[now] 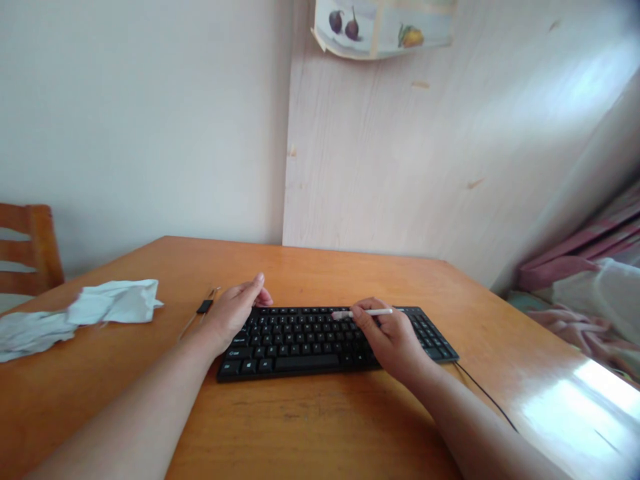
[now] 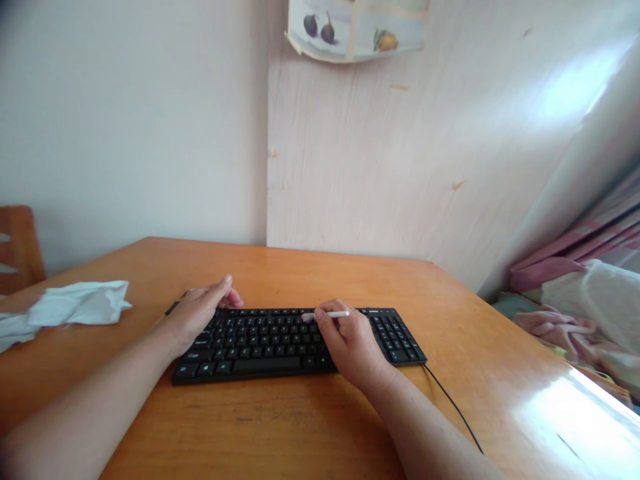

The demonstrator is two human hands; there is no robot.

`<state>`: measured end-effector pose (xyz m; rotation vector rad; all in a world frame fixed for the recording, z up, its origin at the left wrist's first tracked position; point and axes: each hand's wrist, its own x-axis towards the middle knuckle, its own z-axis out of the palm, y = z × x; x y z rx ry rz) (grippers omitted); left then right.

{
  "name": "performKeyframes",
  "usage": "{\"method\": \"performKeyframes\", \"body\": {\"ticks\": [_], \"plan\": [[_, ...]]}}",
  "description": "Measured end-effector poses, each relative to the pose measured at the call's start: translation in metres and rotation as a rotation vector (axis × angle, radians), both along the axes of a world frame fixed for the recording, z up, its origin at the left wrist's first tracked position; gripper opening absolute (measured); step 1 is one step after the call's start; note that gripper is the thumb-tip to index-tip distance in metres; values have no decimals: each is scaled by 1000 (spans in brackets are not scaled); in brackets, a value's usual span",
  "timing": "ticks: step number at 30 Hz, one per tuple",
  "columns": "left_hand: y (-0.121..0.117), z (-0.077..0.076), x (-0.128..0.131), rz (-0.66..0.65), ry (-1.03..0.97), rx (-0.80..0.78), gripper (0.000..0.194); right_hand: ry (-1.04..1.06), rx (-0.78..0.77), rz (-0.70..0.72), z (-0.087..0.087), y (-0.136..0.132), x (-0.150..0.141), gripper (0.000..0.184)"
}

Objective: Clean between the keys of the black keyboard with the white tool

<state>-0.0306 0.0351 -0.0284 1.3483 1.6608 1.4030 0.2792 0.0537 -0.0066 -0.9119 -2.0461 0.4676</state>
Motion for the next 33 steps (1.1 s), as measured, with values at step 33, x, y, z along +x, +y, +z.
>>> {"method": "performKeyframes", "body": {"ticks": [33], "plan": [[4, -4, -2, -1, 35, 4, 60, -259, 42, 65, 27, -21, 13, 21]]}}
